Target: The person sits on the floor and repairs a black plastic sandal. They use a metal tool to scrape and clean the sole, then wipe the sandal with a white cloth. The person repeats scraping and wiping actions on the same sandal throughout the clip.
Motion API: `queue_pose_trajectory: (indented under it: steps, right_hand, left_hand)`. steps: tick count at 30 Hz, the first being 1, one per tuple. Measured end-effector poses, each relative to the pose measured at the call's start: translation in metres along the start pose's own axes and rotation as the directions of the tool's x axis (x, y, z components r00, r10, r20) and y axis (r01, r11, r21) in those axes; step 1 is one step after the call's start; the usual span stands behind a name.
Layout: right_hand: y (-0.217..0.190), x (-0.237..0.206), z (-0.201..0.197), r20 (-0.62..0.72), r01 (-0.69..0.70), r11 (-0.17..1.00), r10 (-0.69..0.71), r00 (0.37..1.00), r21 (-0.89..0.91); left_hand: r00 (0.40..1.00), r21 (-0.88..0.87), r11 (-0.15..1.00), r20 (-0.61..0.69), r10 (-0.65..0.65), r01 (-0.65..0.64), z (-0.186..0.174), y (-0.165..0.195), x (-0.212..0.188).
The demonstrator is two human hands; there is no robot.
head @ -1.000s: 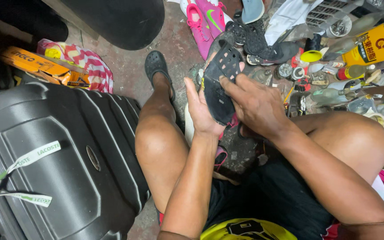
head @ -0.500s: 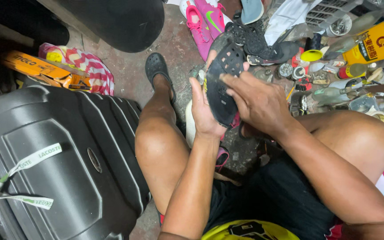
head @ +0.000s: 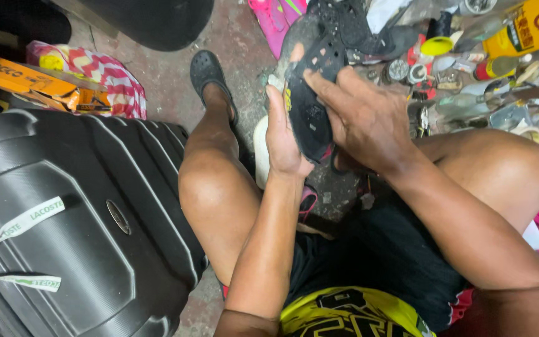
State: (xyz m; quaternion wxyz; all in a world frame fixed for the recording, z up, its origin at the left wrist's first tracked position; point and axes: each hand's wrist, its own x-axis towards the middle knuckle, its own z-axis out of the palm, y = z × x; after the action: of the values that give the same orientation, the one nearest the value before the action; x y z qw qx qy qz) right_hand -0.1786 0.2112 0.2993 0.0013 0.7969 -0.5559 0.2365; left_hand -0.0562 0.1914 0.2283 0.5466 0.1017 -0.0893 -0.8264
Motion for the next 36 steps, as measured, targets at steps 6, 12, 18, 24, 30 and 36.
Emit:
queue_pose_trajectory:
  steps: [6, 12, 18, 24, 30, 36]
  right_hand:
    - [-0.001, -0.005, -0.002, 0.064, 0.050, 0.997, -0.054, 0.997, 0.061]
    - [0.005, -0.006, -0.002, -0.014, -0.062, 0.998, 0.061, 0.998, -0.027]
    - [0.007, -0.004, -0.001, -0.012, -0.029, 0.999, 0.029, 0.999, 0.032]
    - [0.002, -0.005, -0.002, -0.007, 0.125, 0.984, -0.126, 0.992, 0.126]
    - [0.013, -0.005, -0.010, -0.056, -0.035, 0.909, 0.064, 0.996, 0.416]
    - [0.009, -0.005, -0.018, -0.139, -0.001, 0.958, 0.042, 0.989, 0.287]
  left_hand:
    - [0.992, 0.010, 0.998, 0.115, 0.060, -0.062, -0.001, 0.000, -0.001]
    - [0.999, 0.077, 0.996, -0.006, 0.050, -0.049, 0.002, -0.002, 0.000]
    - [0.999, 0.002, 1.000, -0.029, 0.028, -0.028, 0.006, 0.001, -0.003]
    - [0.999, -0.033, 0.999, 0.014, 0.038, -0.038, 0.003, 0.002, -0.002]
    - [0.934, -0.220, 0.975, 0.348, 0.083, -0.005, 0.004, 0.009, -0.009]
    - [0.994, 0.091, 0.995, 0.096, 0.043, -0.052, 0.009, 0.013, -0.008]
